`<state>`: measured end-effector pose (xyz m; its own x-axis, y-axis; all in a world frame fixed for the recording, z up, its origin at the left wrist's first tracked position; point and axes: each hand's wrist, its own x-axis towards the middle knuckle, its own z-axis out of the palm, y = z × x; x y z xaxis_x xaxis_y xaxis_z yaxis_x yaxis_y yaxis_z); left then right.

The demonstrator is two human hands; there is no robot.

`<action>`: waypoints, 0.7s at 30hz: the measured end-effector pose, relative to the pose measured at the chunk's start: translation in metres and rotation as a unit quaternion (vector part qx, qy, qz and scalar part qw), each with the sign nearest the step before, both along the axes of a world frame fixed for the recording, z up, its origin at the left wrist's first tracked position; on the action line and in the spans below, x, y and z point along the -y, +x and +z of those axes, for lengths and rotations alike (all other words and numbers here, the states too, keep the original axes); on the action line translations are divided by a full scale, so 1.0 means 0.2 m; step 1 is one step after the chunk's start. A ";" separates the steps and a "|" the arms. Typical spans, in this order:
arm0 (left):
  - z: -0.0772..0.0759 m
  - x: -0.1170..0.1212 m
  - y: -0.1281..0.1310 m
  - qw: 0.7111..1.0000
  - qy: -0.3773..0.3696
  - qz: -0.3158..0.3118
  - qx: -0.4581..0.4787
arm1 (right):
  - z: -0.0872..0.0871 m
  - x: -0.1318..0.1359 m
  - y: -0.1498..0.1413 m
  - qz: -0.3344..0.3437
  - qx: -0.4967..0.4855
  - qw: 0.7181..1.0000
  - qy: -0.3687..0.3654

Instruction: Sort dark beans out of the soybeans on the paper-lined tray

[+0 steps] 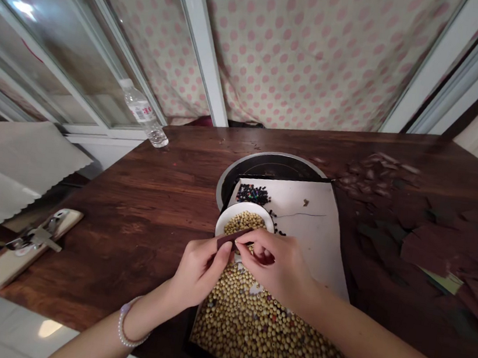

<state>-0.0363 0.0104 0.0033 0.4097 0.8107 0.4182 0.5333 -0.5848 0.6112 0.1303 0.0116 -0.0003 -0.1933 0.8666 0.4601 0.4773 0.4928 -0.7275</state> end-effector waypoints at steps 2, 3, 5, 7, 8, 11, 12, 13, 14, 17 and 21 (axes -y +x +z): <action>0.00 0.00 0.00 1.000 0.004 -0.004 -0.002 | 0.00 0.01 0.00 -0.012 -0.003 1.000 0.026; 0.00 0.00 0.00 1.000 0.005 -0.005 -0.003 | 0.00 0.01 0.00 -0.007 0.004 0.999 0.037; 0.00 0.01 0.00 1.000 0.005 -0.007 -0.004 | 0.00 0.01 0.00 0.019 0.026 0.998 0.050; 0.00 0.01 0.00 1.000 0.002 -0.005 -0.005 | 0.00 0.00 0.00 0.018 0.030 0.998 0.056; 0.00 0.01 0.00 1.000 0.000 -0.004 -0.005 | 0.00 0.00 0.00 0.001 0.024 0.998 0.057; 0.00 0.01 0.00 1.000 -0.006 -0.003 -0.006 | 0.00 -0.01 0.01 -0.025 0.014 0.998 0.056; 0.00 0.01 0.00 1.000 -0.006 -0.004 -0.006 | 0.00 -0.01 0.01 -0.010 0.022 0.998 0.054; 0.00 0.01 0.00 1.000 -0.006 -0.003 -0.004 | 0.00 -0.01 0.01 0.010 0.029 0.998 0.049; 0.00 0.01 0.00 1.000 -0.006 -0.001 -0.003 | 0.00 -0.01 0.01 0.024 0.030 0.998 0.044; 0.00 0.01 0.00 1.000 -0.016 0.008 -0.003 | 0.00 -0.02 0.01 0.011 0.009 1.000 0.005; 0.00 0.01 0.00 1.000 -0.028 0.011 -0.009 | 0.02 -0.03 0.01 -0.006 -0.016 0.998 -0.057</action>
<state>-0.0361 0.0090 0.0036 0.3992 0.8411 0.3650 0.5563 -0.5386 0.6328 0.1324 0.0183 0.0042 -0.1696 0.9157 0.3644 0.4574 0.4006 -0.7939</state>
